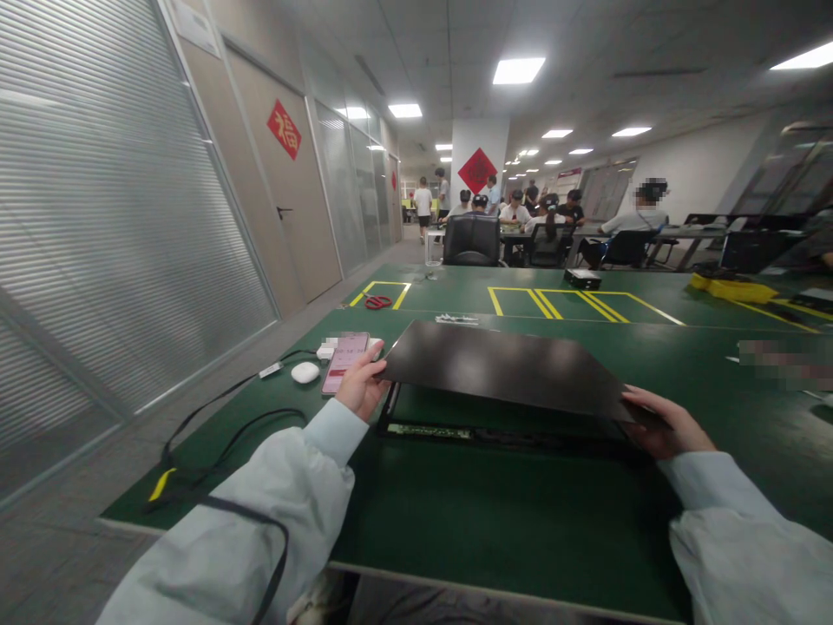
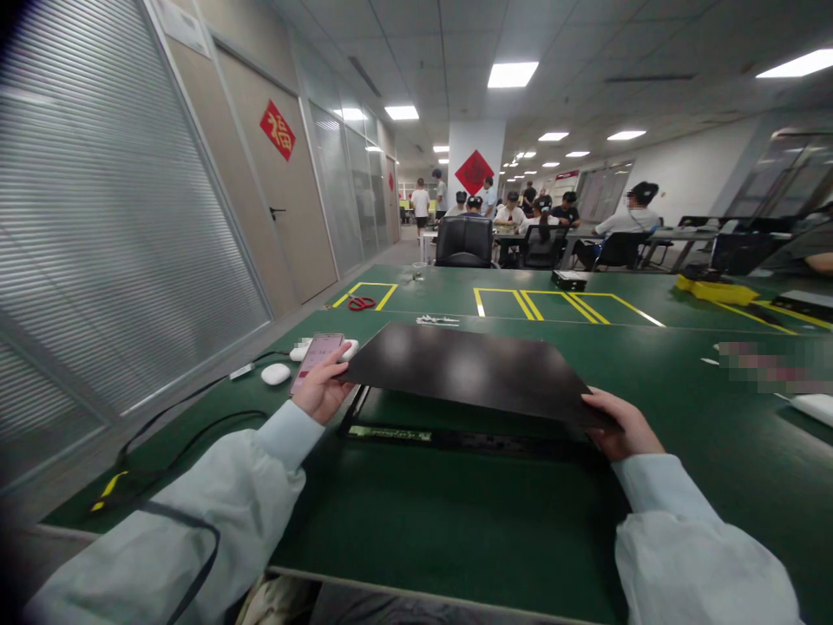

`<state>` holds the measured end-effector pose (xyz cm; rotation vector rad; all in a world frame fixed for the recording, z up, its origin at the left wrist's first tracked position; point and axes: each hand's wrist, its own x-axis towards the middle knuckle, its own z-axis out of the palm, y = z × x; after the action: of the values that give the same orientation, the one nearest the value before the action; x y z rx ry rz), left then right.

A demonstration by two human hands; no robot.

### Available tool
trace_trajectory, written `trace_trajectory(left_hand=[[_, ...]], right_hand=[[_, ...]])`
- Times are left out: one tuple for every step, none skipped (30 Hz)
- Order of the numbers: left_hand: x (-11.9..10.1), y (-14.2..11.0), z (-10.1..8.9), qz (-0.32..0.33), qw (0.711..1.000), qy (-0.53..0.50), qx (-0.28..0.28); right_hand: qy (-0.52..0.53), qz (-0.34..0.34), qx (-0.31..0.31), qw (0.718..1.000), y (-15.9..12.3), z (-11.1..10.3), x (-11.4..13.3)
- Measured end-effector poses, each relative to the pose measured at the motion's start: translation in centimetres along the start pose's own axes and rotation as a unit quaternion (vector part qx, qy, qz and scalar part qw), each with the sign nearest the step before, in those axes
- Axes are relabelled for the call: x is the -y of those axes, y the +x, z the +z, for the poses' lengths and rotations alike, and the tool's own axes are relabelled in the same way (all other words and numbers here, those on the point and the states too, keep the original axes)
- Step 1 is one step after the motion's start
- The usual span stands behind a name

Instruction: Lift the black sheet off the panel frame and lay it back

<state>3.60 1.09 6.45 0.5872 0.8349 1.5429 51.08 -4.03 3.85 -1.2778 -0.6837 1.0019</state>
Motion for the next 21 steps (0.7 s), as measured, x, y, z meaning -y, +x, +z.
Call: trace_trajectory(left_hand=[[-0.1,0.0,0.1,0.009,1.000,-0.004,-0.005],[-0.3,-0.1,0.1,0.019,1.000,-0.006,-0.006],[-0.4,-0.1,0.2,0.028,1.000,-0.007,-0.003],[-0.6,-0.2,0.2,0.037,0.999,-0.008,0.002],[-0.7,-0.2,0.2,0.046,0.999,-0.009,0.006],[-0.9,-0.2,0.2,0.055,0.998,-0.011,0.008],[-1.0,-0.2,0.1,0.063,0.998,-0.014,0.008],[-1.2,-0.2,0.0,0.070,0.997,-0.018,0.006],[-1.3,-0.2,0.0,0.076,0.997,-0.022,0.004],[-1.4,-0.1,-0.1,0.081,0.996,-0.024,0.003],[-1.5,-0.1,-0.2,0.083,0.996,-0.024,0.003],[-1.5,-0.1,-0.2,0.085,0.996,-0.022,0.004],[-1.5,-0.1,-0.3,0.087,0.996,-0.019,0.005],[-1.5,-0.1,-0.3,0.088,0.996,-0.015,0.008],[-1.5,-0.1,-0.3,0.089,0.996,-0.010,0.011],[-1.5,-0.1,-0.4,0.089,0.996,-0.004,0.013],[-1.4,0.0,-0.4,0.090,0.996,0.002,0.014],[-1.4,0.0,-0.5,0.091,0.996,0.010,0.014],[-1.4,0.1,-0.6,0.092,0.995,0.017,0.014],[-1.3,0.1,-0.7,0.094,0.995,0.024,0.014],[-1.2,0.2,-0.8,0.095,0.995,0.030,0.013]], right_hand=[[-0.005,0.016,-0.019,1.000,-0.1,0.2,0.1],[-0.009,0.029,-0.036,0.999,-0.2,0.4,0.2],[-0.013,0.034,-0.046,0.998,-0.2,0.4,0.2],[-0.018,0.028,-0.046,0.998,-0.2,0.4,0.1],[-0.026,0.019,-0.039,0.999,-0.1,0.4,0.0],[-0.034,0.006,-0.033,0.999,0.0,0.3,-0.1],[-0.044,-0.007,-0.030,0.999,0.1,0.1,-0.2],[-0.056,-0.019,-0.027,0.998,0.3,0.0,-0.3],[-0.071,-0.030,-0.026,0.997,0.3,0.0,-0.5],[-0.088,-0.040,-0.025,0.995,0.4,-0.1,-0.6],[-0.103,-0.048,-0.022,0.993,0.5,-0.1,-0.7],[-0.116,-0.055,-0.019,0.992,0.5,0.0,-0.7],[-0.126,-0.059,-0.015,0.990,0.5,0.0,-0.8],[-0.131,-0.058,-0.011,0.990,0.4,0.0,-0.9],[-0.131,-0.052,-0.006,0.990,0.4,0.0,-0.9],[-0.127,-0.044,0.000,0.991,0.4,0.0,-1.0],[-0.121,-0.037,0.009,0.992,0.5,0.0,-1.1],[-0.115,-0.029,0.017,0.993,0.5,0.0,-1.2],[-0.113,-0.024,0.026,0.993,0.6,0.0,-1.3],[-0.114,-0.022,0.031,0.993,0.7,-0.1,-1.4],[-0.117,-0.024,0.032,0.992,0.9,-0.1,-1.6]])
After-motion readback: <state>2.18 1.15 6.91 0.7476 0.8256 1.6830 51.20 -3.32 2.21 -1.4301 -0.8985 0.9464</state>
